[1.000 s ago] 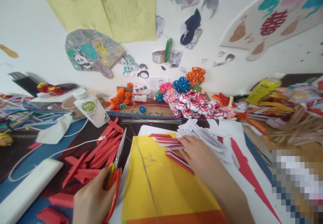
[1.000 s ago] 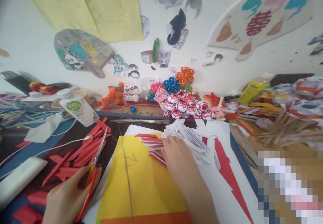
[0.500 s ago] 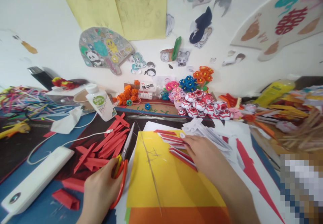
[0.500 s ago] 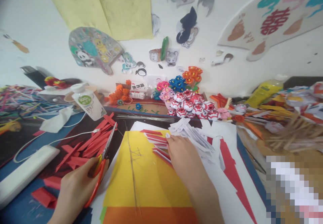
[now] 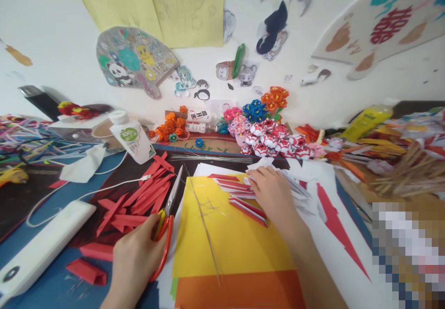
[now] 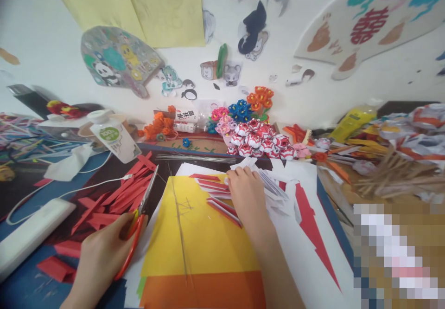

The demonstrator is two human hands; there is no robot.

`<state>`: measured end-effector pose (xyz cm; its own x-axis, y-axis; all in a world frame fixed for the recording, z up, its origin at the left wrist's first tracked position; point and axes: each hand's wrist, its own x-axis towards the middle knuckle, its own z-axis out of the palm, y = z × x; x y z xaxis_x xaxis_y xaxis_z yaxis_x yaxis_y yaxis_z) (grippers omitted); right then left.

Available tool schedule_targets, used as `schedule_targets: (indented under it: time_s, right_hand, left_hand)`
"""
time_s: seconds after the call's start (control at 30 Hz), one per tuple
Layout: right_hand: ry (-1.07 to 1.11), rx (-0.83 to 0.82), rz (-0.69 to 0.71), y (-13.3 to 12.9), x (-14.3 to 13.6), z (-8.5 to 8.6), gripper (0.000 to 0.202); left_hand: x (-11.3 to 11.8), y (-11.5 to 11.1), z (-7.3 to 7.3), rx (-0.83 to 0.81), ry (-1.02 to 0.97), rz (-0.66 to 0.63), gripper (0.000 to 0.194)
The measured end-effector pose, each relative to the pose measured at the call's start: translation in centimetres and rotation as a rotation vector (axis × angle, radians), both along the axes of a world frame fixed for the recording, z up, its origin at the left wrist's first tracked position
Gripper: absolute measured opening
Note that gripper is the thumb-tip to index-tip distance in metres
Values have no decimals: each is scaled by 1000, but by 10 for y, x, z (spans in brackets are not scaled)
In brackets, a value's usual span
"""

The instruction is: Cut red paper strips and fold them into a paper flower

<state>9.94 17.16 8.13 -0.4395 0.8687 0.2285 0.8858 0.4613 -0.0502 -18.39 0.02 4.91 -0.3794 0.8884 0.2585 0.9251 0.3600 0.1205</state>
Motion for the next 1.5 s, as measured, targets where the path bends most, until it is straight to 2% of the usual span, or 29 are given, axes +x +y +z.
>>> schedule_targets:
  time_s: [0.27, 0.67, 1.03, 1.2, 1.33, 1.4, 1.5]
  right_hand:
    - [131, -55, -114, 12, -24, -21, 15]
    - [173, -126, -125, 24, -25, -25, 5]
    - [125, -168, -218, 24, -29, -23, 13]
    - [173, -187, -188, 26, -29, -27, 17]
    - [409, -115, -158, 35, -21, -29, 20]
    - [647, -111, -145, 41, -13, -27, 20]
    - [1024, -226, -118, 45, -2, -20, 26]
  left_hand:
    - [10, 1, 7, -5, -19, -6, 31]
    - [3, 0, 1, -95, 21, -35, 31]
    - [5, -2, -3, -37, 118, -55, 32]
    - [12, -2, 0, -61, 128, -50, 32]
    - [12, -1, 3, -69, 111, -30, 31]
    - [10, 0, 4, -89, 78, -40, 30]
    - [9, 1, 9, -153, 32, -40, 31]
